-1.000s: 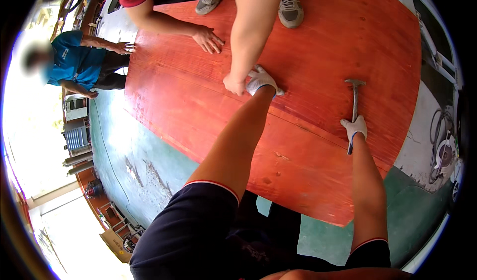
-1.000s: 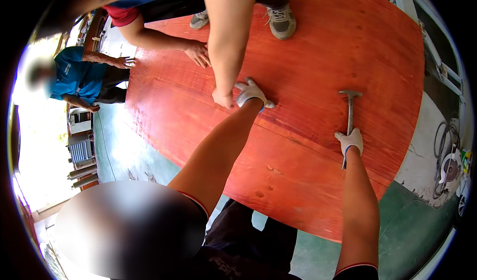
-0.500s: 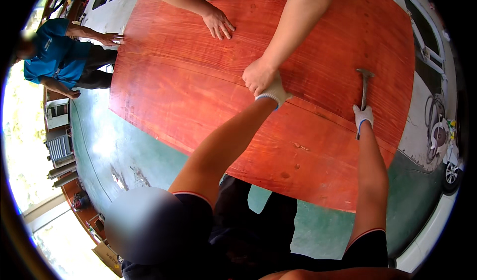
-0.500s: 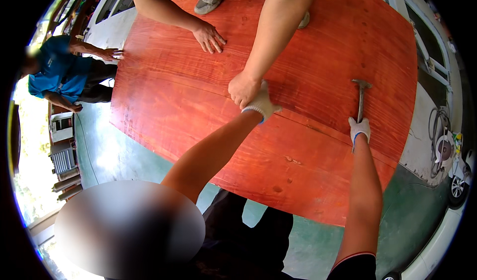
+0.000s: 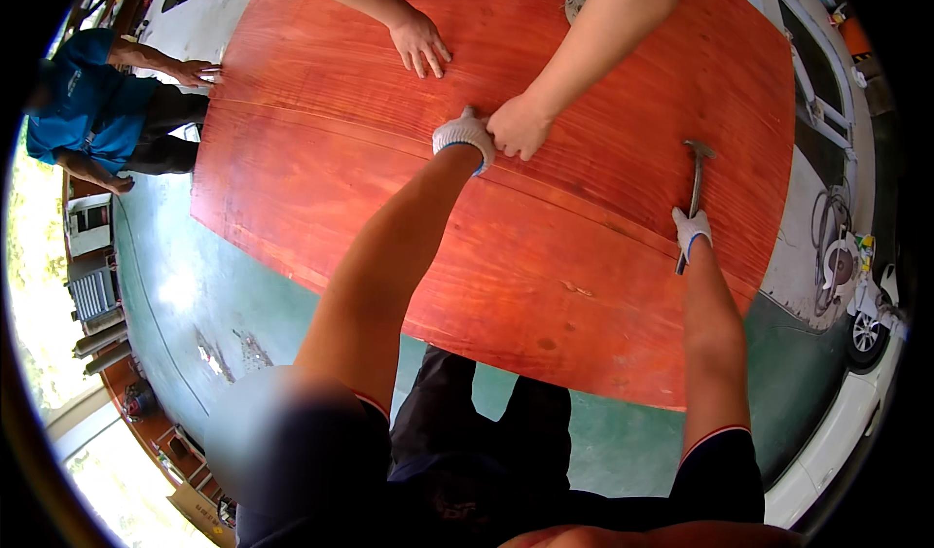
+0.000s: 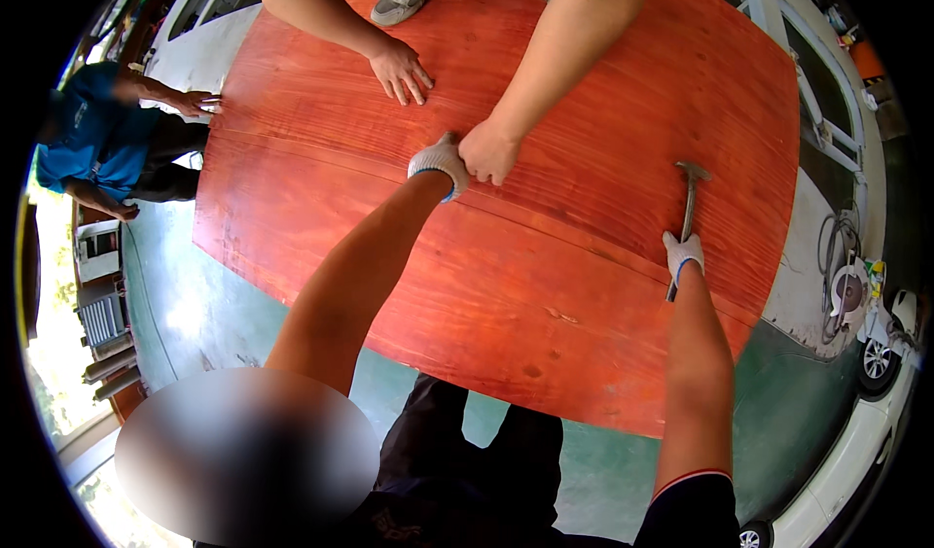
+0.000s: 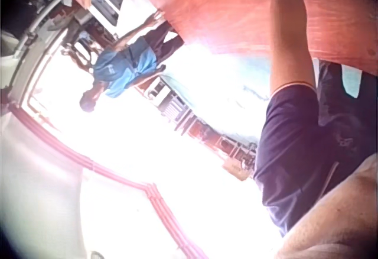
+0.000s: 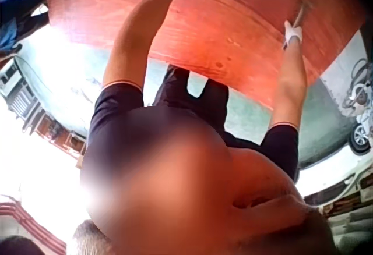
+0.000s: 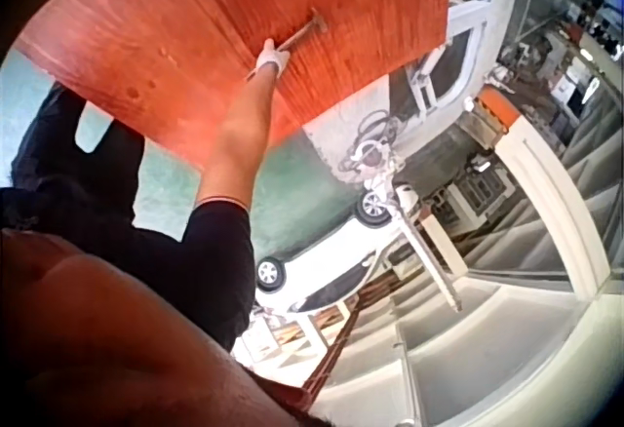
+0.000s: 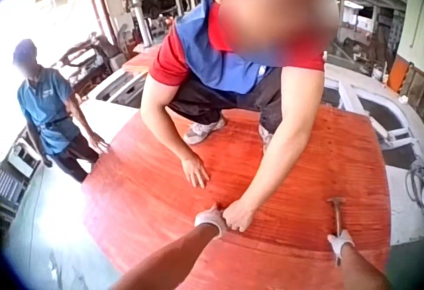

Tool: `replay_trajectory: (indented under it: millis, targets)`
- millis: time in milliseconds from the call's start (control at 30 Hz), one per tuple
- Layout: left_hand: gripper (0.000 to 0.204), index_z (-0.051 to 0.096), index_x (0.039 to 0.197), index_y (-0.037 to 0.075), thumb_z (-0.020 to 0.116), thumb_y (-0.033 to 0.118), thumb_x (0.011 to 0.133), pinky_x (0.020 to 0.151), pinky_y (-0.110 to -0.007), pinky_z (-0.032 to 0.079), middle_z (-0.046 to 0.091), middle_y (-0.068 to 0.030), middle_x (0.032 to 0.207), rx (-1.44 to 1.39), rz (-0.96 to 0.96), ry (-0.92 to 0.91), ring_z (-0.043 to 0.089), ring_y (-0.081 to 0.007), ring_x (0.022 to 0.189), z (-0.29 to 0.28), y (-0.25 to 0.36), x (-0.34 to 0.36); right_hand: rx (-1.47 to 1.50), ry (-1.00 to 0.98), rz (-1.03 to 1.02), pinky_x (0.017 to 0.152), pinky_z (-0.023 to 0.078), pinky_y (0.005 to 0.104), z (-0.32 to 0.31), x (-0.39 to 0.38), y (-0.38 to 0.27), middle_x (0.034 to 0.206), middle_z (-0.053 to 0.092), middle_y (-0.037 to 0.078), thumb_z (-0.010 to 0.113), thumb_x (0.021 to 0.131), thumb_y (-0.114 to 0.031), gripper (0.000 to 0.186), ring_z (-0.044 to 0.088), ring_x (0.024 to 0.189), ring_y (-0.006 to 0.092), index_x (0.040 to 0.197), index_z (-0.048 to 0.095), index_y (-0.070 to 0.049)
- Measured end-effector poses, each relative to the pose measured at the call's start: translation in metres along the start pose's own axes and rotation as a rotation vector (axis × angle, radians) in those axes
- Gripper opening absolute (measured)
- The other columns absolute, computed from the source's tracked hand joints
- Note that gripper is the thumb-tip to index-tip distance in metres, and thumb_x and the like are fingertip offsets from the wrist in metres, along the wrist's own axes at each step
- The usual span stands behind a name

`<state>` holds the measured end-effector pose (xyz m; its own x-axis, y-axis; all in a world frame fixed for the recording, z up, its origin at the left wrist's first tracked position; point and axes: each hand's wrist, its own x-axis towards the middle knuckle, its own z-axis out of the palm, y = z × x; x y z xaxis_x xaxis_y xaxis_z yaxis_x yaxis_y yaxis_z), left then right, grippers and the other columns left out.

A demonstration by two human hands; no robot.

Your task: The person measures and marks a large red wooden board using a tape measure, a hammer, and a pencil. They work with two other people to hold the board steady while they take measurements and make marks.

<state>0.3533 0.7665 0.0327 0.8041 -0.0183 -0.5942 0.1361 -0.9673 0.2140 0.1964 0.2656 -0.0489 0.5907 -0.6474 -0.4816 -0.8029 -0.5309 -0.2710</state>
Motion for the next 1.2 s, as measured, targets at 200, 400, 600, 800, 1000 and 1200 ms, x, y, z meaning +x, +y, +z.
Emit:
replay_trajectory:
  millis: [200,400,600,800,1000,1200]
  targets:
    - [0.078,0.026,0.166,0.029,0.058,0.025,0.094,0.114,-0.046,0.049,0.004,-0.0105,0.177,0.347,0.008,-0.205,0.052,-0.0352,0.143,0.015,0.004,0.009,-0.057,-0.006,-0.060,0.091,0.055,0.0466,-0.014,-0.018,-0.011,0.122,0.068,0.026,0.074,0.094,-0.043,0.072,0.069,0.109,0.0396,0.142,0.050,0.005]
    - [0.073,0.023,0.167,0.029,0.049,0.024,0.098,0.121,-0.046,0.041,0.005,-0.0105,0.177,0.313,-0.059,-0.243,0.044,-0.0382,0.149,0.035,-0.005,0.032,0.020,-0.090,0.010,0.102,0.051,0.0488,-0.026,-0.031,-0.026,0.132,0.064,0.029,0.075,0.092,-0.044,0.068,0.063,0.123,0.0440,0.136,0.053,0.003]
    - [0.070,0.019,0.168,0.029,0.044,0.026,0.102,0.124,-0.043,0.037,0.005,-0.0092,0.177,0.487,0.010,-0.216,0.039,-0.0389,0.152,0.038,-0.007,0.022,0.041,-0.070,0.038,0.097,0.052,0.0505,-0.024,-0.030,-0.022,0.124,0.068,0.029,0.077,0.091,-0.043,0.061,0.066,0.118,0.0455,0.127,0.056,0.001]
    - [0.076,0.019,0.168,0.029,0.048,0.022,0.097,0.123,-0.041,0.038,0.000,-0.0120,0.177,0.487,-0.010,-0.274,0.035,-0.0385,0.154,0.028,0.003,0.024,0.046,-0.079,0.031,0.095,0.053,0.0519,-0.026,-0.033,-0.025,0.123,0.068,0.029,0.076,0.092,-0.041,0.058,0.066,0.116,0.0460,0.127,0.055,0.000]
    - [0.080,0.022,0.167,0.029,0.051,0.017,0.094,0.119,-0.043,0.043,-0.002,-0.0124,0.176,0.377,-0.050,-0.234,0.042,-0.0399,0.150,0.012,0.017,0.002,0.061,-0.110,0.071,0.097,0.052,0.0513,-0.027,-0.032,-0.025,0.126,0.067,0.028,0.076,0.093,-0.042,0.060,0.066,0.118,0.0451,0.129,0.054,0.001]
    - [0.080,0.024,0.167,0.026,0.053,0.015,0.093,0.119,-0.046,0.044,-0.002,-0.0145,0.176,0.331,-0.042,-0.232,0.044,-0.0406,0.148,0.004,0.023,-0.008,0.092,-0.052,0.023,0.097,0.053,0.0503,-0.023,-0.033,-0.024,0.124,0.068,0.028,0.077,0.093,-0.037,0.058,0.067,0.117,0.0444,0.128,0.055,0.002]
